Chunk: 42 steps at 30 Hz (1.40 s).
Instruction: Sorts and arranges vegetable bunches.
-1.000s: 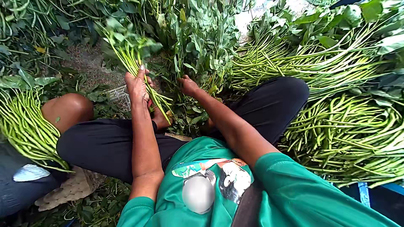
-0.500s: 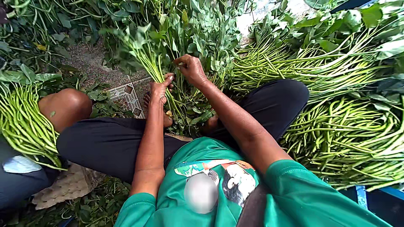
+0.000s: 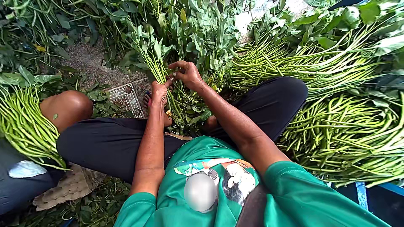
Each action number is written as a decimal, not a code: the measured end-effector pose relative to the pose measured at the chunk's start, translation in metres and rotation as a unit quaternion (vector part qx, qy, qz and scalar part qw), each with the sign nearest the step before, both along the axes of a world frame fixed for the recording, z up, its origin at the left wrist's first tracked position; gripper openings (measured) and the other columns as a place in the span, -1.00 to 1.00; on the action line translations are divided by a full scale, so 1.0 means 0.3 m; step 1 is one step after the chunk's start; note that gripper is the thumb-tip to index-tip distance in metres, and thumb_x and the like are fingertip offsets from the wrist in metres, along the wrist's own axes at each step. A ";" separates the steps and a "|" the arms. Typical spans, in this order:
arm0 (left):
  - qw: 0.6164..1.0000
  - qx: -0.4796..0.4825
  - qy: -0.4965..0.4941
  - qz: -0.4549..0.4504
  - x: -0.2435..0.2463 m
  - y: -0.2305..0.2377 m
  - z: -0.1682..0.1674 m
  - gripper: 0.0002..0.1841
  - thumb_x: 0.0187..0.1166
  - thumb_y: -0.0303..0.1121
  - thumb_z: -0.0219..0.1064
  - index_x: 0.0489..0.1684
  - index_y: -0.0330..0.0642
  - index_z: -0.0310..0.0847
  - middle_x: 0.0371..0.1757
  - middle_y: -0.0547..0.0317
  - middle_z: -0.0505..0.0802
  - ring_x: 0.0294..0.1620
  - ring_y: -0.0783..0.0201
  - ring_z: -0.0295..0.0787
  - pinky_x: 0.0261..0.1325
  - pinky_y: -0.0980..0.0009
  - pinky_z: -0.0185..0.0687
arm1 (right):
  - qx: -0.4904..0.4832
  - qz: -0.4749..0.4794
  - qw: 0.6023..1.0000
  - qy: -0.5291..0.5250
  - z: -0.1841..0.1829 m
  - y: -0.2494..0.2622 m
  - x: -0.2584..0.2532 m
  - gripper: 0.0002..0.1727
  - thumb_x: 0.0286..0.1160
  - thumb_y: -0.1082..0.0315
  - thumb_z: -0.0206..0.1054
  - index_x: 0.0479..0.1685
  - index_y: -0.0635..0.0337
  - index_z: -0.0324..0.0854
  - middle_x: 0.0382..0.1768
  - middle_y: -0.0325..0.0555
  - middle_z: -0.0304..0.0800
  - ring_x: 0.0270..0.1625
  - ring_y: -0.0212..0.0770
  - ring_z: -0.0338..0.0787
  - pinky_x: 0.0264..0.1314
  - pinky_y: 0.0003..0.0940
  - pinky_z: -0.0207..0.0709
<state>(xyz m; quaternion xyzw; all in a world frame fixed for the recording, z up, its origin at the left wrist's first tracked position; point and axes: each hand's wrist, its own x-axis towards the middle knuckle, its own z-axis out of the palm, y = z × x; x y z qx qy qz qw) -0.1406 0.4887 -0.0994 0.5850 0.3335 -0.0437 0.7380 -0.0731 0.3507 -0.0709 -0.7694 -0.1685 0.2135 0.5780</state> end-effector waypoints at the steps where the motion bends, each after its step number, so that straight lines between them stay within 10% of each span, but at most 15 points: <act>1: 1.000 -0.008 0.002 0.001 0.002 0.006 0.004 -0.82 0.53 -0.55 0.46 0.00 -0.28 0.64 -0.33 0.21 0.78 -0.55 0.47 0.62 -0.48 0.57 0.62 | 0.027 -0.046 0.998 -0.026 -0.014 -0.004 -0.014 -0.64 0.53 0.58 0.32 0.30 0.35 0.69 0.38 0.16 0.72 -0.01 -0.17 0.91 0.11 -0.26 0.83; 6: 1.000 -0.017 -0.019 -0.003 0.005 0.031 -0.003 -0.90 0.55 -0.55 0.43 -0.07 -0.28 0.72 -0.31 0.19 0.84 -0.57 0.45 0.61 -0.51 0.57 0.58 | -0.046 -0.098 0.992 0.068 -0.071 -0.048 -0.084 -0.44 0.62 0.23 0.40 0.52 0.34 0.51 0.43 0.23 0.63 0.22 -0.02 0.82 0.25 -0.11 0.74; 11: 1.000 -0.026 -0.008 0.010 0.012 0.015 0.016 -0.86 0.67 -0.36 0.39 -0.04 -0.26 0.73 -0.38 0.24 0.81 -0.58 0.48 0.62 -0.51 0.60 0.60 | 0.069 -0.056 0.946 0.313 -0.079 0.008 -0.115 -0.72 0.81 0.25 0.19 0.09 0.32 0.64 -0.31 -0.15 0.78 -0.35 -0.36 0.73 -0.29 -0.44 0.62; 20: 0.999 -0.021 0.001 0.049 0.009 0.048 0.044 -0.86 0.69 -0.35 0.36 -0.06 -0.21 0.77 -0.30 0.23 0.84 -0.52 0.47 0.64 -0.46 0.58 0.59 | 0.238 -0.235 0.862 0.381 -0.058 0.148 -0.171 -0.80 0.81 0.32 0.19 0.19 0.24 0.49 -0.25 -0.04 0.76 -0.37 -0.23 0.78 -0.35 -0.34 0.72; 24: 0.989 0.014 -0.057 0.133 0.013 0.099 0.062 -0.87 0.71 -0.41 0.31 0.03 -0.26 0.68 -0.20 0.16 0.85 -0.40 0.42 0.72 -0.40 0.54 0.65 | -0.030 0.008 0.997 0.077 -0.064 0.051 -0.215 -0.76 0.72 0.47 0.17 0.11 0.49 0.65 -0.13 0.17 0.82 -0.09 -0.04 0.83 0.13 -0.09 0.69; 26: 0.984 0.056 -0.076 0.149 0.015 0.160 0.077 -0.86 0.75 -0.40 0.28 0.04 -0.28 0.65 -0.19 0.14 0.88 -0.30 0.37 0.81 -0.34 0.49 0.71 | -0.200 0.210 0.957 0.018 -0.060 -0.027 -0.213 -0.76 0.60 0.53 0.26 0.10 0.45 0.72 0.05 0.32 0.84 0.23 0.25 0.81 0.45 0.21 0.55; 29: 0.971 0.142 -0.126 0.142 0.015 0.211 0.069 -0.89 0.75 -0.43 0.26 -0.02 -0.30 0.63 -0.27 0.14 0.92 -0.27 0.33 0.88 -0.20 0.44 0.76 | -0.370 0.340 0.862 0.057 -0.136 -0.107 -0.154 -0.67 0.43 0.34 0.55 0.08 0.38 0.78 0.09 0.42 0.79 0.24 0.44 0.75 0.32 0.52 0.51; 32: 0.972 0.137 -0.158 0.107 0.022 0.189 0.068 -0.87 0.79 -0.47 0.16 0.02 -0.37 0.56 -0.33 0.10 0.93 -0.29 0.21 0.94 -0.08 0.28 0.89 | -0.401 0.191 0.895 0.050 -0.142 -0.131 -0.061 -0.52 0.33 0.38 0.57 0.30 0.23 0.72 0.45 0.40 0.59 0.40 0.49 0.65 0.29 0.62 0.48; 37: 0.994 -0.064 -0.027 0.084 0.028 0.110 0.084 -0.80 0.86 -0.27 0.11 0.00 -0.21 0.56 -0.52 0.21 0.74 -0.57 0.25 0.79 -0.40 0.30 0.87 | -0.246 0.030 0.940 0.233 -0.305 -0.071 0.012 -0.50 0.80 0.20 0.22 0.58 0.29 0.46 0.36 0.29 0.71 0.23 0.16 0.83 0.31 0.13 0.68; 42: 0.993 0.021 -0.040 0.110 0.036 0.102 0.051 -0.88 0.79 -0.34 0.25 -0.06 -0.21 0.54 -0.64 0.33 0.57 -0.80 0.47 0.43 -0.73 0.56 0.52 | -0.215 -0.022 0.923 0.320 -0.405 -0.057 -0.095 -0.48 0.87 0.11 0.11 0.60 0.27 0.43 0.38 0.32 0.67 0.19 0.19 0.85 0.24 0.14 0.71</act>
